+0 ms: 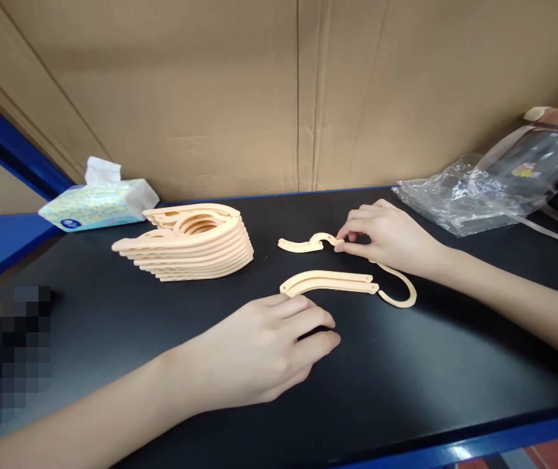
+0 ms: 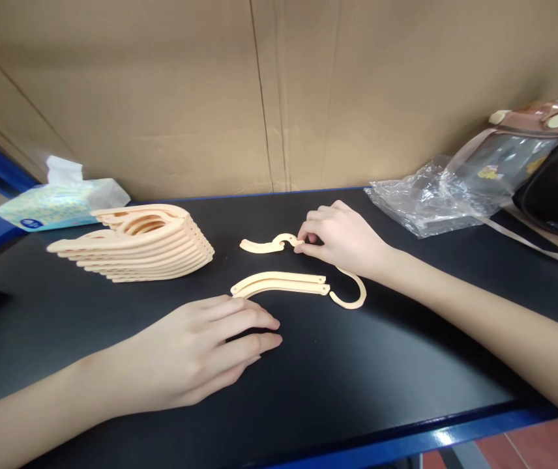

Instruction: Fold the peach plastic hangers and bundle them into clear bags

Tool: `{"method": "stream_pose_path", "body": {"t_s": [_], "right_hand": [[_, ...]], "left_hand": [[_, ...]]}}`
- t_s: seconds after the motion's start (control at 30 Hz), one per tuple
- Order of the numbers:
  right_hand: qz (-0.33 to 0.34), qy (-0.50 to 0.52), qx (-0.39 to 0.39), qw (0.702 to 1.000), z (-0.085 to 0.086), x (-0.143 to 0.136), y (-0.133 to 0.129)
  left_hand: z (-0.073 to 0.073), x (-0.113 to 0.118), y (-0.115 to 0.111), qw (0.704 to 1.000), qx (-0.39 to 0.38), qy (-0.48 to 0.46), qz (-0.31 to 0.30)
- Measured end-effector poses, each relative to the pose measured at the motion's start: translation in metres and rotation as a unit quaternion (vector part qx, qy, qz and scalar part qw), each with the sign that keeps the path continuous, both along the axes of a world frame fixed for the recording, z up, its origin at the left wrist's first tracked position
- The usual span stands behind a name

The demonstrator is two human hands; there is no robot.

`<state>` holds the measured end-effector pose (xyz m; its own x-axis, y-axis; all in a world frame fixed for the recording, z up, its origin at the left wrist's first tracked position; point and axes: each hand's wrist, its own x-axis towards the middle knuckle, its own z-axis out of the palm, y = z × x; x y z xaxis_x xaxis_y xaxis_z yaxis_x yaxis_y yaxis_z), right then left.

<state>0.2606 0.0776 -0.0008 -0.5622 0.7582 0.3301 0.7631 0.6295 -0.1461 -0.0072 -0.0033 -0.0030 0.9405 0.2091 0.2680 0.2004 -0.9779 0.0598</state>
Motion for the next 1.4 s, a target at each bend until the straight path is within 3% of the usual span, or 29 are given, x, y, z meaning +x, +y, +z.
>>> {"method": "stream_pose_path", "body": {"t_s": [0.33, 1.0, 1.23, 1.4], "right_hand": [[-0.011, 0.009, 0.049, 0.999, -0.006, 0.000, -0.001], [0.022, 0.016, -0.018, 0.999, -0.009, 0.001, -0.005], [0.048, 0.017, -0.024, 0.998, -0.007, 0.000, -0.008], [0.057, 0.016, -0.035, 0.998, -0.006, 0.000, -0.011]], "left_hand": [[0.001, 0.001, -0.001, 1.000, -0.005, -0.007, 0.003], [0.002, -0.001, -0.001, 1.000, 0.023, -0.013, -0.003], [0.002, -0.006, 0.007, 0.991, 0.060, -0.096, 0.067], [-0.005, -0.008, 0.012, 0.990, 0.021, -0.083, 0.116]]}}
